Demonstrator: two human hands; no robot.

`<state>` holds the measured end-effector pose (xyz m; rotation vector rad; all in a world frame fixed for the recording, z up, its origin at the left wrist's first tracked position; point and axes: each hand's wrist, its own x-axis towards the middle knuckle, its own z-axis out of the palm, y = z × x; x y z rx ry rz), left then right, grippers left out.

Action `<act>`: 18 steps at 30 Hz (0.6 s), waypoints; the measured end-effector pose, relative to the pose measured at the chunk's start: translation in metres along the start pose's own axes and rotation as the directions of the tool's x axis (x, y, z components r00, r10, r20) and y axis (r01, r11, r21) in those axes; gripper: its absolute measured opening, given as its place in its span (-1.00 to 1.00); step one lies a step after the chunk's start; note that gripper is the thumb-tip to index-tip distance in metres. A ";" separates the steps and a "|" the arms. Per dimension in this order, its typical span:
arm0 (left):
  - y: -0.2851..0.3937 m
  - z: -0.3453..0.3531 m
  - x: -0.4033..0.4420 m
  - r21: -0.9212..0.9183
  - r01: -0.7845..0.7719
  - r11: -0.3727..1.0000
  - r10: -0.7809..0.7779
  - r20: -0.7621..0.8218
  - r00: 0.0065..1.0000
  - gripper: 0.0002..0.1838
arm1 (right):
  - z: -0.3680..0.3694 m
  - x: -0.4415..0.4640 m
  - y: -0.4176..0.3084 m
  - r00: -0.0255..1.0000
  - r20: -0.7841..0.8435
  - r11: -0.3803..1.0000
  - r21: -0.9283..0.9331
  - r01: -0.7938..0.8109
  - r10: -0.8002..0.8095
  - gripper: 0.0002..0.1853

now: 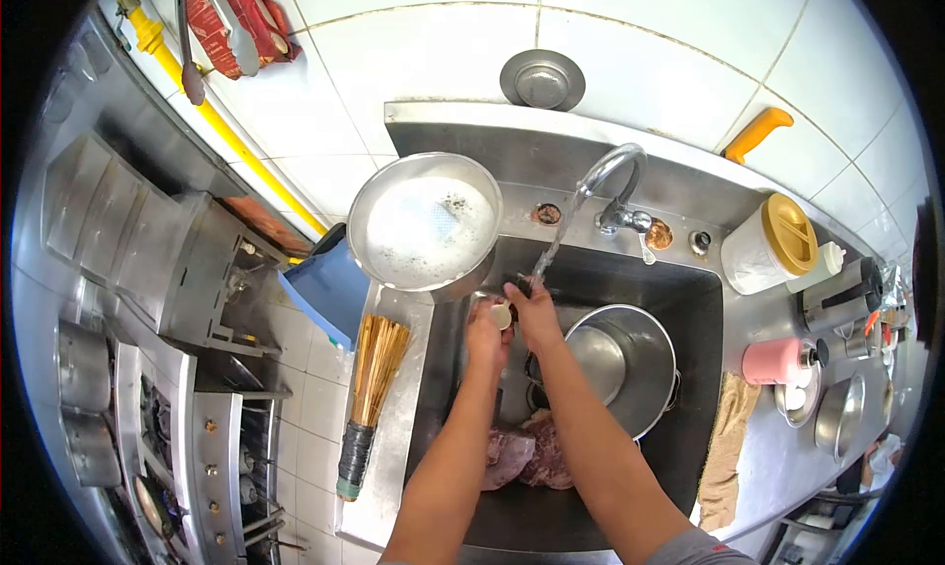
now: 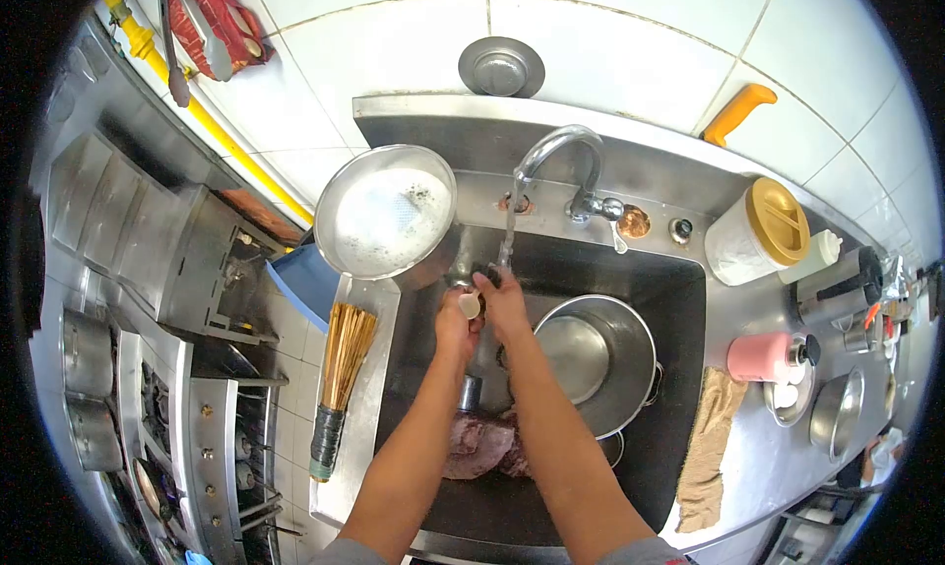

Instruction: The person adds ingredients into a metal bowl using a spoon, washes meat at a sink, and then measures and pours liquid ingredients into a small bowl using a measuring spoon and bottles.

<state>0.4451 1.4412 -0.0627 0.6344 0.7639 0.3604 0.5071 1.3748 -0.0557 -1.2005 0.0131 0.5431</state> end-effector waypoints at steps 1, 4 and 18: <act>0.002 0.003 -0.005 0.025 0.035 0.999 -0.035 0.024 0.999 -0.85 | 0.000 0.001 -0.002 1.000 0.000 1.000 0.002 0.000 0.000 -0.68; -0.002 -0.002 -0.010 0.090 0.028 0.996 -0.036 0.081 0.996 -0.82 | -0.003 0.009 -0.007 0.997 -0.077 0.999 -0.043 -0.005 0.002 -0.65; 0.015 0.001 -0.020 0.827 -0.543 0.149 0.513 0.405 0.757 -0.24 | -0.019 0.012 0.009 0.977 0.108 0.980 0.050 -0.191 0.185 -0.56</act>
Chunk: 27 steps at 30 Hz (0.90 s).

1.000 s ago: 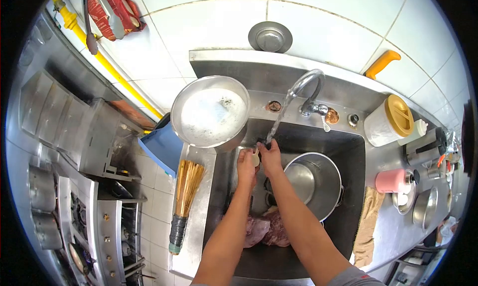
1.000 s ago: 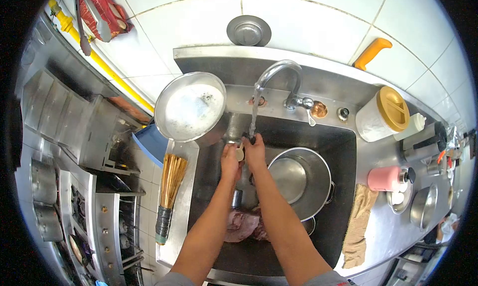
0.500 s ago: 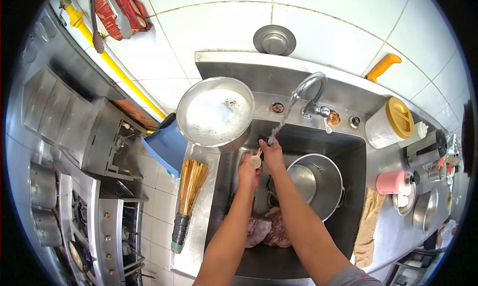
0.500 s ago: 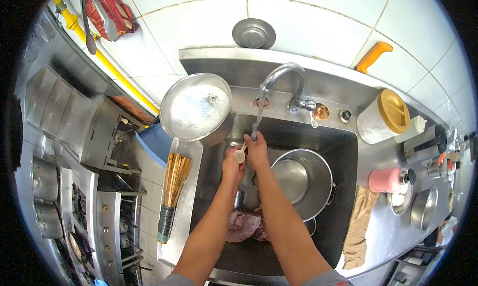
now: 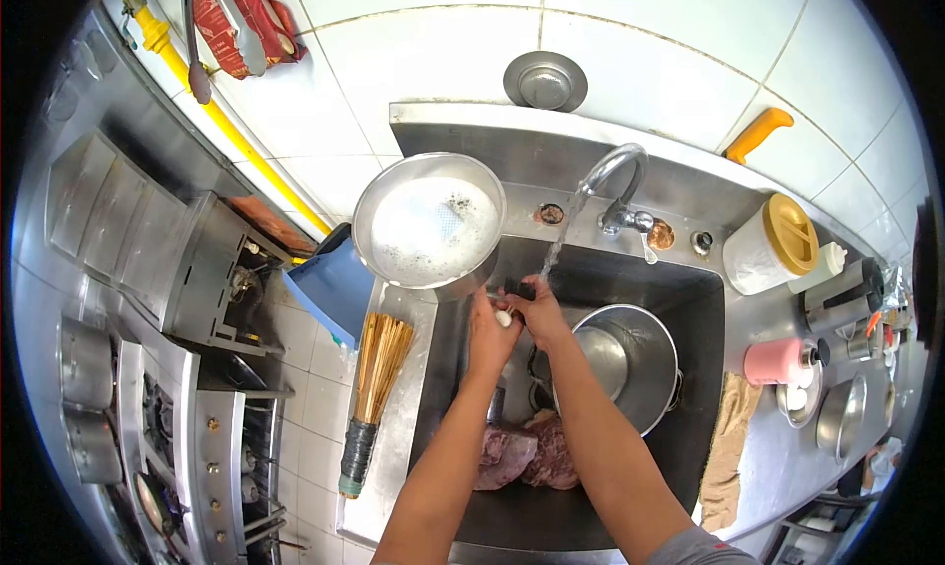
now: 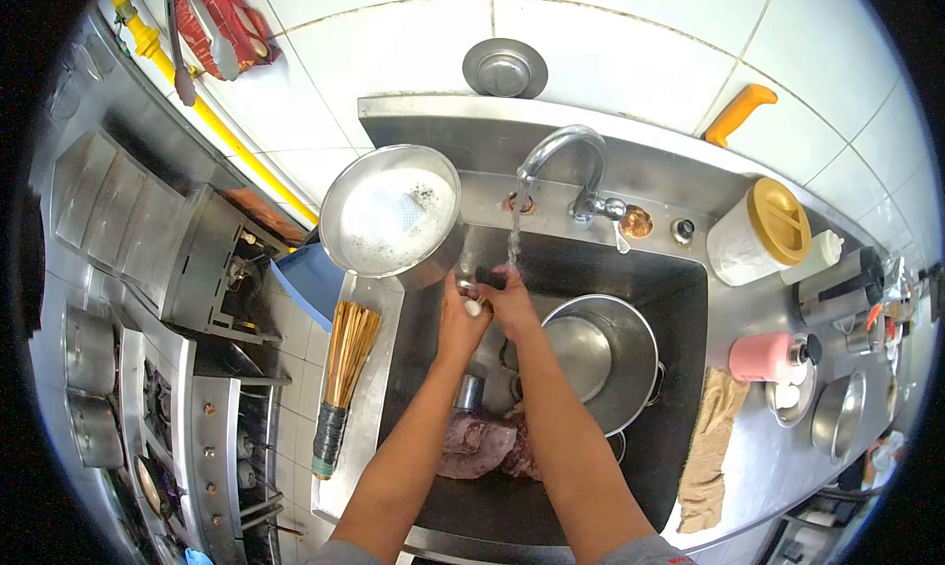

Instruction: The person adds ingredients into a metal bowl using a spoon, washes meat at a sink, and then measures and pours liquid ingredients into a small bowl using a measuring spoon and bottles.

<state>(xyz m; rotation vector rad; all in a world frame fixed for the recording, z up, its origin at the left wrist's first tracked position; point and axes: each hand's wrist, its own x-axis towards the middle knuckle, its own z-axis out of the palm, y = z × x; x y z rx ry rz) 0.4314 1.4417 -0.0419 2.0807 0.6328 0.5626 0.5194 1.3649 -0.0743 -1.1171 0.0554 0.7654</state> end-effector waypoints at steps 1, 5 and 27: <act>0.004 -0.002 0.000 -0.106 0.239 0.965 -0.226 0.120 0.967 -0.13 | 0.009 -0.008 -0.007 1.000 0.000 1.000 0.000 -0.001 0.001 -0.56; 0.009 -0.010 0.001 0.074 0.274 0.959 -0.283 0.202 0.938 -0.03 | 0.025 -0.022 -0.021 0.941 -0.053 0.896 -0.330 0.298 -0.333 -0.63; -0.045 0.009 -0.008 -0.398 0.712 0.578 -0.585 0.406 0.702 -0.61 | 0.101 -0.074 -0.067 0.658 -0.115 0.578 -0.605 0.548 -0.744 -0.68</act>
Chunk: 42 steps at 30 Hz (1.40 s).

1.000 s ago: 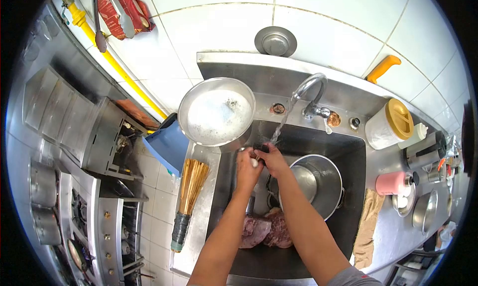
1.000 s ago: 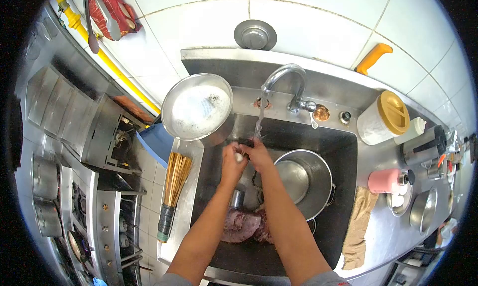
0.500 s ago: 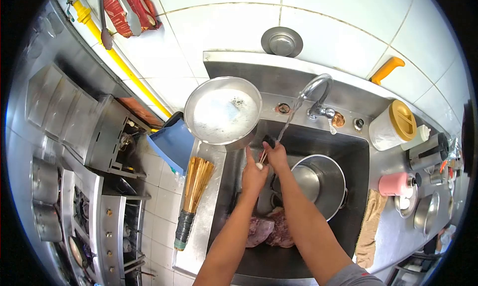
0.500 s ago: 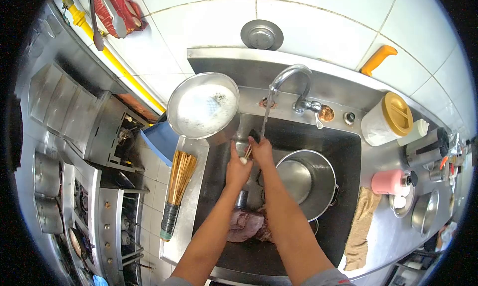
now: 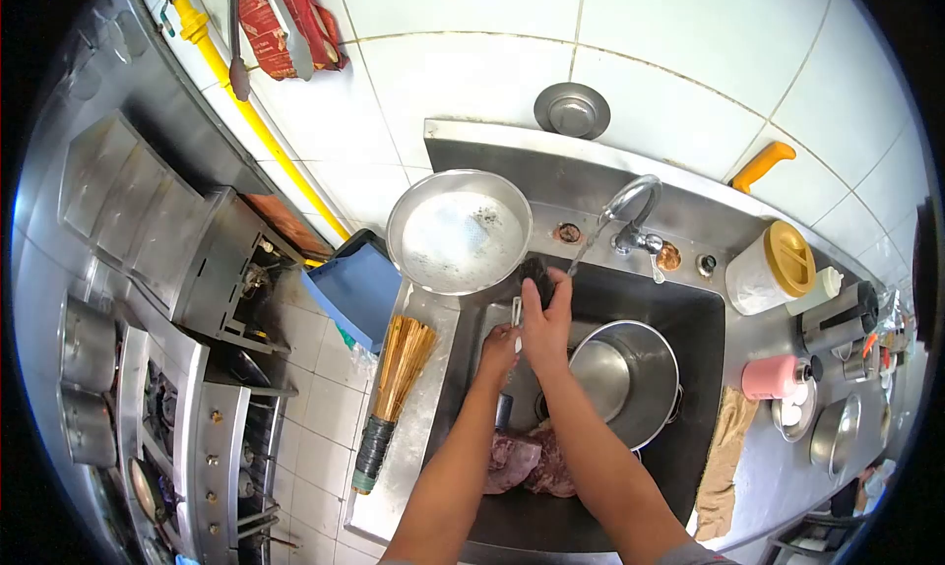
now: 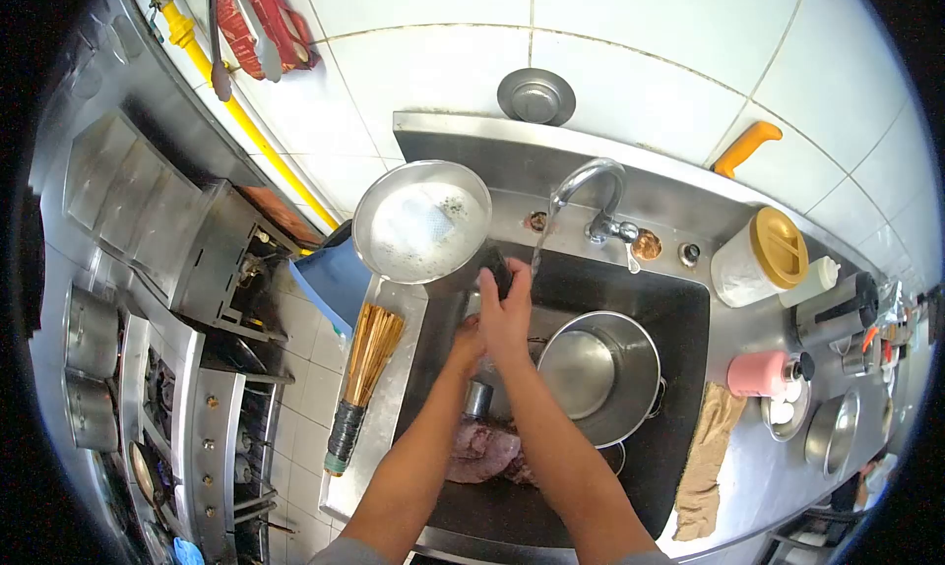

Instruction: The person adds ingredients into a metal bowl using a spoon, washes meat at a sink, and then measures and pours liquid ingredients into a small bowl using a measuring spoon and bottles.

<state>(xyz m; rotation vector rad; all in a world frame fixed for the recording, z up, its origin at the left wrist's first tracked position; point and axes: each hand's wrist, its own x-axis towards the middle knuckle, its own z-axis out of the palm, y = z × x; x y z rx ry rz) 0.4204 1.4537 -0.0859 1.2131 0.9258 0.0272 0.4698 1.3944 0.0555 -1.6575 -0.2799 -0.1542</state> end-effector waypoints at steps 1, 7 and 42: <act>-0.002 0.002 0.005 -0.056 0.004 0.998 0.000 0.082 0.997 -0.63 | 0.000 0.007 -0.035 0.987 -0.050 0.988 -0.008 0.152 -0.152 -0.68; 0.008 0.024 0.017 -0.269 -0.008 0.963 0.068 0.216 0.974 -0.68 | 0.034 0.065 -0.120 0.807 0.441 0.850 -0.162 0.502 -0.393 -0.57; 0.079 0.077 0.018 -0.221 0.181 0.958 -0.132 0.219 0.967 -0.57 | -0.087 0.058 0.100 0.879 0.447 0.941 -0.337 -0.005 0.165 -0.74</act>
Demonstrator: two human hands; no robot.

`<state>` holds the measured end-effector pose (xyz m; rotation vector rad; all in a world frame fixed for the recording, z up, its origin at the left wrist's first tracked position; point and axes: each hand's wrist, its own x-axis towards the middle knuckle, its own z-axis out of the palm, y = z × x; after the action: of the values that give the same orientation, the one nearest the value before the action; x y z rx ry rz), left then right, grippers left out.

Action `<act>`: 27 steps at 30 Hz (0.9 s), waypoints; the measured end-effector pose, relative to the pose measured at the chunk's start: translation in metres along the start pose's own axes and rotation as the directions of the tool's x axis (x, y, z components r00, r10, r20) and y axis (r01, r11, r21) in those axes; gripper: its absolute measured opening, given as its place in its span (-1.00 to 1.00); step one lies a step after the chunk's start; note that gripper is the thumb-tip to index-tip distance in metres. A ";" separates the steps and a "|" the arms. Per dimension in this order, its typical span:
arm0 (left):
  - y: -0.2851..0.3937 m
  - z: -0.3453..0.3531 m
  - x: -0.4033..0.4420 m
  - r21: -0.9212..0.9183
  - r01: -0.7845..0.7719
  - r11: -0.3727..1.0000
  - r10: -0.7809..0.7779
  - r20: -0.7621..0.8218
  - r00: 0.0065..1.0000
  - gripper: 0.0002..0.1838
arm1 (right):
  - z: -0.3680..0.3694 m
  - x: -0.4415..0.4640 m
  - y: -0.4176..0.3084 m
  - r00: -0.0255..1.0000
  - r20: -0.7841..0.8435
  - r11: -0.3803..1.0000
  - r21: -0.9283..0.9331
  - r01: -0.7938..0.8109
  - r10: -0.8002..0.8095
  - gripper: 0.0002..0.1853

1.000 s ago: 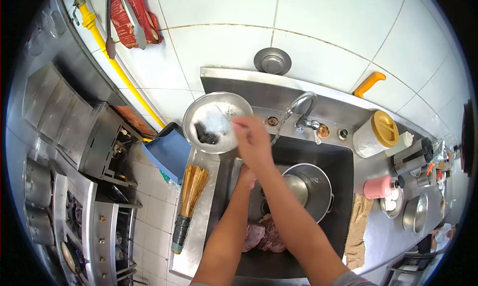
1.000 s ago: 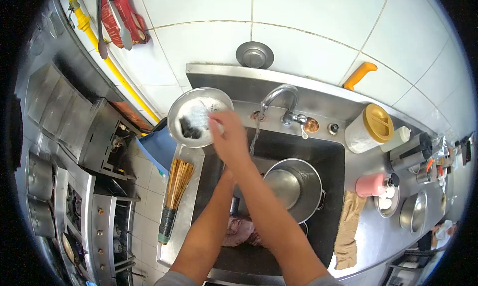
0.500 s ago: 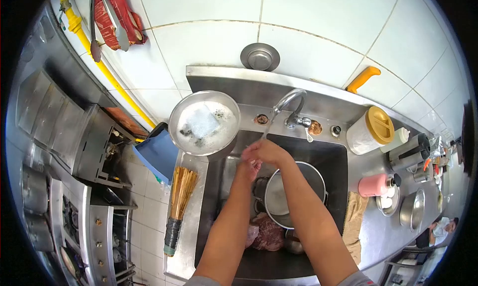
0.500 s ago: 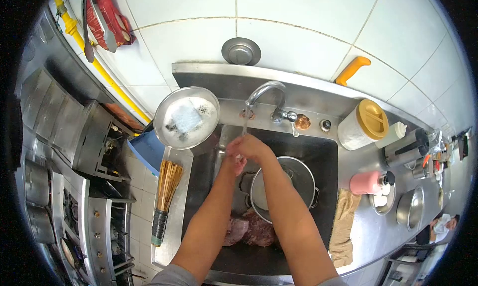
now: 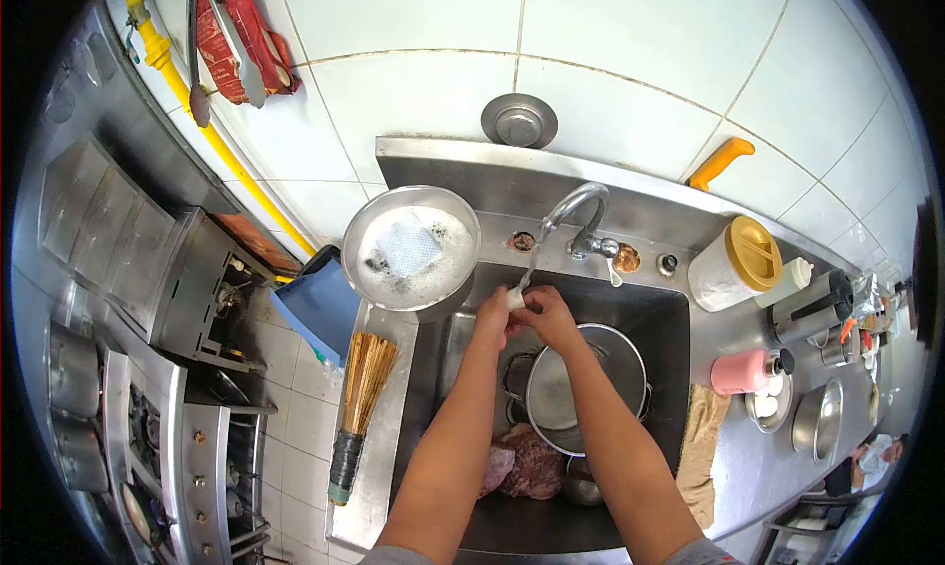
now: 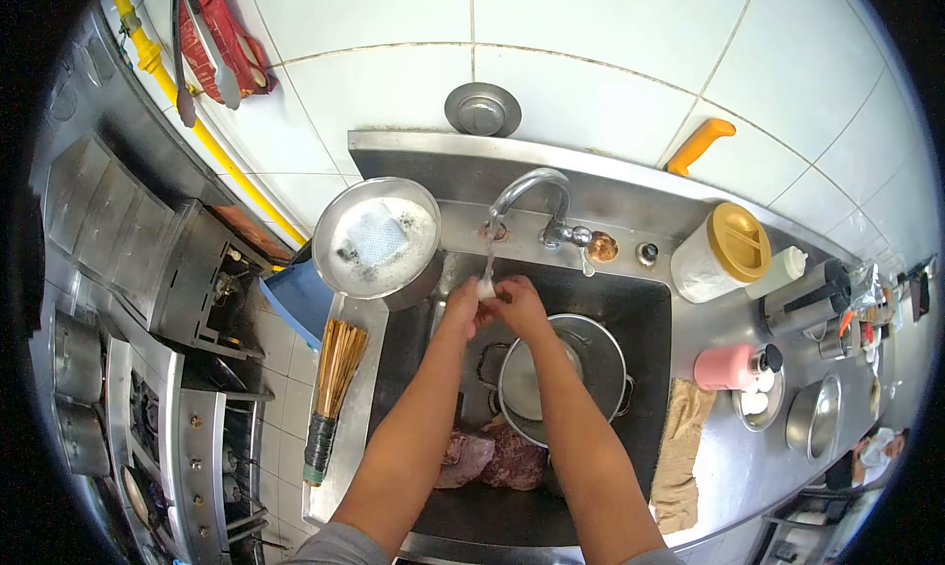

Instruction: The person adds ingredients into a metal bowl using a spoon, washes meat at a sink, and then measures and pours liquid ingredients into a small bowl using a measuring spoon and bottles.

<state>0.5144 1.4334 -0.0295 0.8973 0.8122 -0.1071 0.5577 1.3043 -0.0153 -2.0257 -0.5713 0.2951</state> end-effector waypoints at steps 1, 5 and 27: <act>0.001 0.003 -0.004 0.022 -0.100 0.995 0.101 -0.039 0.994 -0.58 | 0.000 -0.001 -0.001 1.000 -0.001 1.000 -0.001 0.001 -0.001 -0.74; -0.003 0.000 -0.005 0.103 -0.307 0.946 0.309 0.001 0.951 -0.63 | -0.001 0.000 -0.016 0.971 -0.027 0.943 -0.244 0.225 -0.239 -0.71; -0.003 0.005 -0.005 -0.542 -0.088 0.835 0.162 0.090 0.983 -0.69 | -0.045 -0.052 -0.093 0.999 -0.014 0.997 -0.075 0.032 -0.033 -0.81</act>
<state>0.5126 1.4264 -0.0263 0.3996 0.6082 0.1725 0.5066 1.2826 0.0857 -2.0869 -0.6133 0.2413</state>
